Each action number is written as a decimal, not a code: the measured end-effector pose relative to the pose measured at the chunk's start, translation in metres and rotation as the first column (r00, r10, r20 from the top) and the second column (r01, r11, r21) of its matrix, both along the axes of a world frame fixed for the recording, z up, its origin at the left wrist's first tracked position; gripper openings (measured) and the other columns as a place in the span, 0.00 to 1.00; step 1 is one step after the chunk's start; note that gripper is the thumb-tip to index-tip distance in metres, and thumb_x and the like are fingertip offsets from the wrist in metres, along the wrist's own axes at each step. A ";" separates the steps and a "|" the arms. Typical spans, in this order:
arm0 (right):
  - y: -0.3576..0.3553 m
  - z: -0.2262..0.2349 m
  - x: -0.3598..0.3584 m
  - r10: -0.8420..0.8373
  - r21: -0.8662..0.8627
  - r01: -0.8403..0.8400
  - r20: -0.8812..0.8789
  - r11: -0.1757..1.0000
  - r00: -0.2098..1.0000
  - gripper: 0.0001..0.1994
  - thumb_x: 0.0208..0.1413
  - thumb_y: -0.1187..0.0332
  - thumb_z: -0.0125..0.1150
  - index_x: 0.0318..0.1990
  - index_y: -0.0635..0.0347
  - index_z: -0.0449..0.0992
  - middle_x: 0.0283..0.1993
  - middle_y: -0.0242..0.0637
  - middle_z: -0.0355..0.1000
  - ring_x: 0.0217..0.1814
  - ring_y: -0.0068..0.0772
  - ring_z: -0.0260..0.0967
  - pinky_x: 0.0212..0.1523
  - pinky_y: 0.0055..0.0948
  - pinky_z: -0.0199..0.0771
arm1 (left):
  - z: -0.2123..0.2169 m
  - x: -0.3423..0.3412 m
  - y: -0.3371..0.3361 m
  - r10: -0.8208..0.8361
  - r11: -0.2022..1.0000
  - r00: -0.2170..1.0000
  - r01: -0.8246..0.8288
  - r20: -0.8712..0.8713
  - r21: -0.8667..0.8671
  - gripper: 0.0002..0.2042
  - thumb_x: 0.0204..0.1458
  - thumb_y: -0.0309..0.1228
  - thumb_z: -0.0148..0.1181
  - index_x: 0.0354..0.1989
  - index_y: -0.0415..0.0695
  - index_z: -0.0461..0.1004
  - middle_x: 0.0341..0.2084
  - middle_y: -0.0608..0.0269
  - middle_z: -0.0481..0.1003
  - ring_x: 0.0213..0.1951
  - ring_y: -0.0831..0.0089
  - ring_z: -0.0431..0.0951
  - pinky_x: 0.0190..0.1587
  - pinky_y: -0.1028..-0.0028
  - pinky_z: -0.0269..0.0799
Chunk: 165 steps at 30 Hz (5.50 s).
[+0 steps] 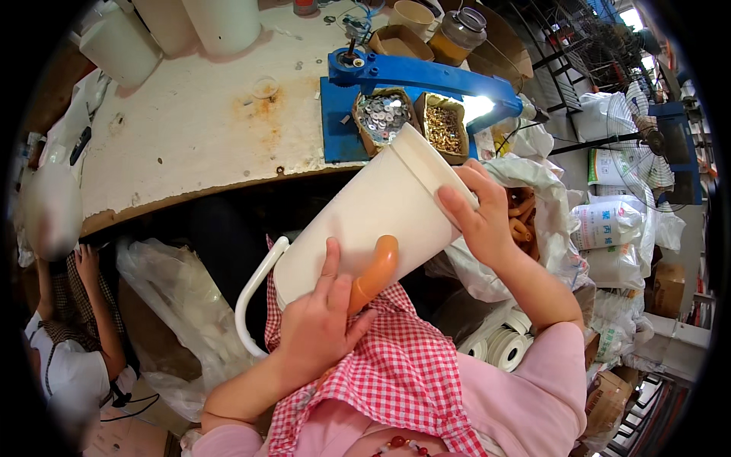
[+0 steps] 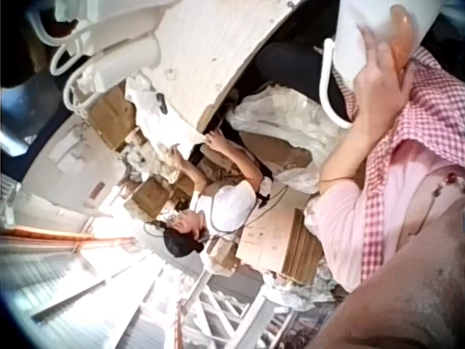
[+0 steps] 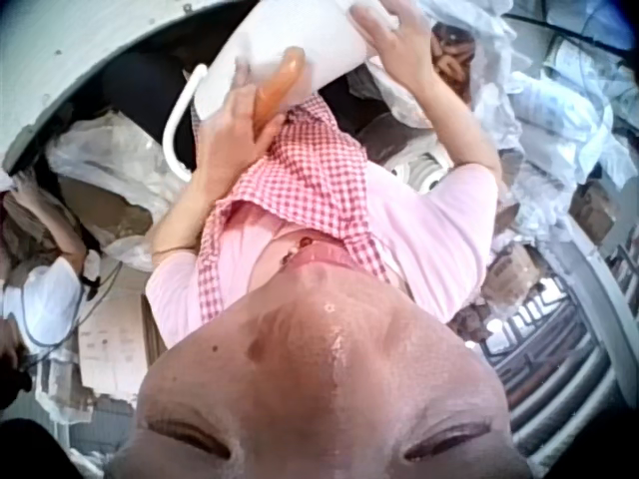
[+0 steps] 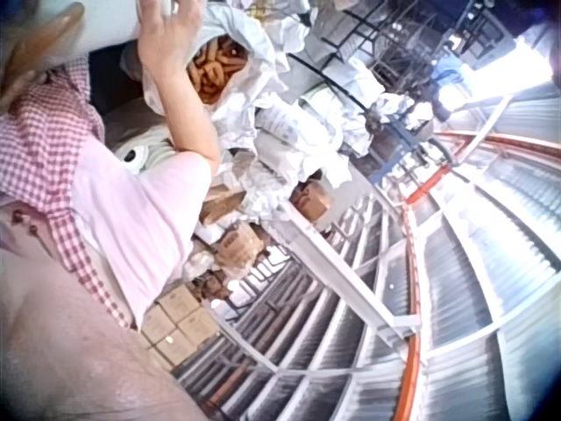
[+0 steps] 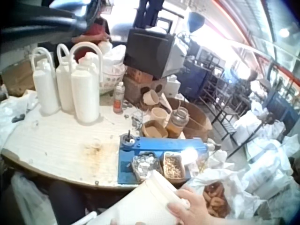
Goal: The person attaches handles to plastic carafe bodies, fits internal components and screw caps, and places the assembled carafes aside at an assembly workstation.
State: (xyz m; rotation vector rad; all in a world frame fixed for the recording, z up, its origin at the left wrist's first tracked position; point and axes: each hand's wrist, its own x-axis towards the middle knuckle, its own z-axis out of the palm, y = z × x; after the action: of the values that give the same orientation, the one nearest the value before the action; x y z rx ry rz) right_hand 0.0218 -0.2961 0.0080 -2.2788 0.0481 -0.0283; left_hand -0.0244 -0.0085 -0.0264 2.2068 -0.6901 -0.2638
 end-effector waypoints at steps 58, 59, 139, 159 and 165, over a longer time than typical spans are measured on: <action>0.132 -0.137 -0.013 0.053 0.866 0.258 -0.309 0.429 0.950 0.20 0.64 0.63 0.61 0.56 0.69 0.73 0.49 0.37 0.77 0.51 0.28 0.72 0.54 0.32 0.72 | 0.166 0.026 0.208 0.789 0.606 0.608 -0.747 0.089 -0.274 0.13 0.66 0.30 0.53 0.55 0.36 0.69 0.30 0.66 0.70 0.28 0.79 0.71 0.30 0.79 0.67; 0.122 -0.146 -0.027 0.025 0.832 0.355 -0.403 0.426 0.915 0.21 0.61 0.62 0.65 0.54 0.69 0.75 0.45 0.39 0.78 0.46 0.28 0.74 0.49 0.30 0.75 | 0.122 0.032 0.193 0.820 0.480 0.399 -0.870 0.410 -0.115 0.14 0.66 0.29 0.54 0.56 0.35 0.69 0.35 0.61 0.73 0.36 0.73 0.76 0.40 0.75 0.72; -0.001 -0.101 0.146 -0.044 -0.216 0.059 0.074 0.975 0.996 0.09 0.53 0.64 0.67 0.37 0.58 0.84 0.36 0.41 0.80 0.40 0.45 0.77 0.45 0.39 0.77 | -0.023 0.061 0.109 0.403 0.913 0.909 -0.408 -0.104 -0.026 0.27 0.54 0.31 0.57 0.64 0.39 0.65 0.61 0.46 0.65 0.62 0.49 0.65 0.67 0.59 0.56; 0.030 -0.022 0.177 -0.003 0.031 -0.033 0.775 0.999 0.632 0.08 0.45 0.81 0.68 0.32 0.59 0.80 0.36 0.36 0.81 0.32 0.36 0.79 0.30 0.26 0.76 | -0.007 0.074 0.108 0.315 0.942 0.949 -0.308 -0.032 0.135 0.26 0.63 0.43 0.54 0.63 0.38 0.65 0.57 0.43 0.67 0.58 0.45 0.67 0.62 0.56 0.61; 0.032 -0.024 0.219 0.322 -0.346 0.000 0.875 0.938 0.362 0.08 0.43 0.78 0.69 0.32 0.57 0.79 0.38 0.32 0.81 0.32 0.35 0.78 0.31 0.29 0.77 | -0.011 0.074 0.103 0.373 0.923 0.927 -0.375 0.038 0.084 0.19 0.64 0.37 0.50 0.58 0.39 0.69 0.53 0.46 0.70 0.54 0.47 0.70 0.60 0.57 0.64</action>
State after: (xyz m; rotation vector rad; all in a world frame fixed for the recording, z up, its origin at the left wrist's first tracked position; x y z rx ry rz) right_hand 0.2412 -0.2645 -0.0165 -2.1964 -0.8534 -1.3160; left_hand 0.0495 0.0943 -0.0376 2.3769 -0.2575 -0.0762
